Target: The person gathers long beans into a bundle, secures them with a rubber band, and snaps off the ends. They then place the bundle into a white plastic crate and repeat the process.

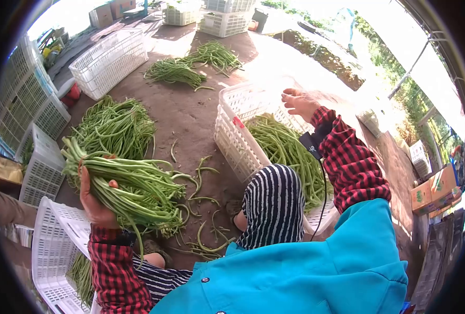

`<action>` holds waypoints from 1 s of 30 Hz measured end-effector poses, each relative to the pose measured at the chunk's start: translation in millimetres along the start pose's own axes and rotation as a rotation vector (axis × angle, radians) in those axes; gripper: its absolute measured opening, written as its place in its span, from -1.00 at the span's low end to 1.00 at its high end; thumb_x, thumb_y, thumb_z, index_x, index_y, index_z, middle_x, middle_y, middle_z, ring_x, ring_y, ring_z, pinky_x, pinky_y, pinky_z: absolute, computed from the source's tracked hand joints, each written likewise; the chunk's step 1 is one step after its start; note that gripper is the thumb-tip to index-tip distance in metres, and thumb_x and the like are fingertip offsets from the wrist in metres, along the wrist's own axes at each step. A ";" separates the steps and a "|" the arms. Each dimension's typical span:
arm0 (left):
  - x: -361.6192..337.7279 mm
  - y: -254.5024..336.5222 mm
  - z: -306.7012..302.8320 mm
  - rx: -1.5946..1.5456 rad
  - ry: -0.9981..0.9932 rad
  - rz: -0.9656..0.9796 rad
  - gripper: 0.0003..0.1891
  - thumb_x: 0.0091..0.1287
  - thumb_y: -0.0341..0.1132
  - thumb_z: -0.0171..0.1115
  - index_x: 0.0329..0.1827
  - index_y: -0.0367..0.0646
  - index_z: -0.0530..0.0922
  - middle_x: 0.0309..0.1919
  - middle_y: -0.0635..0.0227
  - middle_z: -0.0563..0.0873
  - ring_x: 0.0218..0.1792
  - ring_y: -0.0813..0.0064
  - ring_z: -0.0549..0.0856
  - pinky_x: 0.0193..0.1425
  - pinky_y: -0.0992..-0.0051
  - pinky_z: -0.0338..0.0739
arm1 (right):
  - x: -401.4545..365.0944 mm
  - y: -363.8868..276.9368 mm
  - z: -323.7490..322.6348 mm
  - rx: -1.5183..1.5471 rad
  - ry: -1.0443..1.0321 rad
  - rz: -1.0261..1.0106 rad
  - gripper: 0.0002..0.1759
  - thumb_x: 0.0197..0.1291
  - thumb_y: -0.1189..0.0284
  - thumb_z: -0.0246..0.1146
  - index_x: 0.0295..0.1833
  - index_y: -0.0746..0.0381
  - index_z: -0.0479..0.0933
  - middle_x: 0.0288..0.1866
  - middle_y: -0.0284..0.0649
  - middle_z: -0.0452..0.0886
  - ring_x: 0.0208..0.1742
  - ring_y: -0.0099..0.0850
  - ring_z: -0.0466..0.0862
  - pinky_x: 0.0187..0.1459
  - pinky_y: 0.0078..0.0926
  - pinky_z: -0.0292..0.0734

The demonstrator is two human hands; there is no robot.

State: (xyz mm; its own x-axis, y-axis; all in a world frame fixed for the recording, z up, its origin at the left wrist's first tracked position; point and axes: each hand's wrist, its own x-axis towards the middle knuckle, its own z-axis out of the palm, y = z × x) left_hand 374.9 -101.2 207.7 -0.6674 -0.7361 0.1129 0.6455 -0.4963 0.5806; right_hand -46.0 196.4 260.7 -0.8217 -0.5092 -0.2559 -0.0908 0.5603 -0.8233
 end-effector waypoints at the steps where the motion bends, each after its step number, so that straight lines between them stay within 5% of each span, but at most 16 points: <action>1: -2.6 -2.0 5.6 -0.042 -0.037 -0.039 -0.67 0.38 -0.17 -0.02 0.17 0.00 0.33 -0.02 0.04 0.52 0.08 0.10 0.50 -0.43 0.45 0.67 | -3.9 -18.3 16.1 0.007 -0.034 -0.016 -0.46 0.28 0.26 0.11 0.28 0.30 0.23 0.13 -0.19 0.44 0.06 -0.43 0.46 0.01 -0.43 0.41; 4: -5.8 -9.5 15.7 -0.255 -0.181 -0.194 -0.66 0.38 -0.15 -0.02 0.17 0.01 0.33 -0.05 0.03 0.53 0.09 0.02 0.49 -0.50 0.37 0.67 | -33.9 -60.1 90.3 0.131 -0.392 -0.368 -0.51 0.25 0.19 0.16 0.16 0.30 0.38 -0.03 -0.34 0.55 0.01 -0.59 0.46 0.02 -0.59 0.37; 10: -15.4 -20.9 25.8 -0.262 -0.241 -0.377 -0.58 0.33 -0.09 0.05 0.15 -0.12 0.33 -0.07 0.08 0.55 -0.03 0.06 0.58 -0.46 0.29 0.70 | -99.0 -73.1 229.2 0.378 -0.918 -0.650 -0.29 0.12 0.20 0.29 0.28 0.36 0.24 0.22 -0.19 0.40 0.24 -0.43 0.36 0.23 -0.48 0.26; 12: -17.8 -17.3 25.7 -0.094 -0.179 -0.403 -0.57 0.33 -0.10 0.06 0.16 -0.12 0.33 -0.09 0.12 0.57 -0.16 0.18 0.65 -0.44 0.31 0.70 | -115.1 -73.3 246.3 0.565 -1.276 -0.413 -0.21 0.09 0.16 0.32 0.30 0.40 0.20 0.18 -0.12 0.42 0.20 -0.41 0.39 0.25 -0.47 0.21; 17: -23.2 -13.9 20.8 0.239 0.010 -0.326 -0.62 0.34 -0.21 0.07 0.18 -0.10 0.33 -0.10 0.21 0.59 -0.19 0.32 0.67 -0.39 0.28 0.68 | -109.6 -59.5 256.3 0.913 -1.142 0.079 -0.67 0.14 0.41 0.28 -0.05 0.38 0.47 -0.20 -0.19 0.62 -0.25 -0.47 0.64 -0.19 -0.54 0.58; 22: -23.9 -27.6 15.5 0.125 0.012 -0.302 -0.58 0.25 -0.23 0.22 0.13 -0.11 0.36 -0.13 0.28 0.59 -0.19 0.38 0.64 -0.25 0.35 0.64 | -115.3 -61.8 257.3 0.910 -1.241 0.020 -0.64 0.14 0.50 0.24 0.03 0.39 0.41 -0.12 -0.20 0.60 -0.14 -0.47 0.62 -0.06 -0.51 0.53; 24: -23.0 -32.9 18.8 0.334 0.049 -0.215 -0.57 0.18 -0.28 0.30 0.09 -0.14 0.38 -0.14 0.31 0.60 -0.19 0.40 0.63 -0.14 0.42 0.58 | -115.3 -58.7 260.0 0.886 -1.240 -0.049 -0.62 0.12 0.52 0.24 0.06 0.39 0.40 -0.10 -0.20 0.59 -0.10 -0.48 0.60 -0.03 -0.52 0.51; 30: -19.0 -25.2 17.0 0.198 -0.016 -0.388 -0.51 0.00 -0.58 0.15 0.08 -0.18 0.35 -0.12 0.27 0.57 -0.10 0.36 0.60 0.00 0.37 0.53 | -96.4 -55.8 248.9 0.946 -1.208 0.085 -0.68 0.14 0.53 0.22 0.03 0.36 0.42 -0.15 -0.22 0.59 -0.15 -0.47 0.60 -0.11 -0.49 0.57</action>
State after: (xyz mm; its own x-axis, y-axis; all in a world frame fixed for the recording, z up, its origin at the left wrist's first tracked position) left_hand 365.1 -66.9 204.7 -0.8533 -0.5045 -0.1320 0.2635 -0.6355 0.7257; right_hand 178.3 51.6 205.2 0.1688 -0.9695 -0.1778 0.6947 0.2450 -0.6763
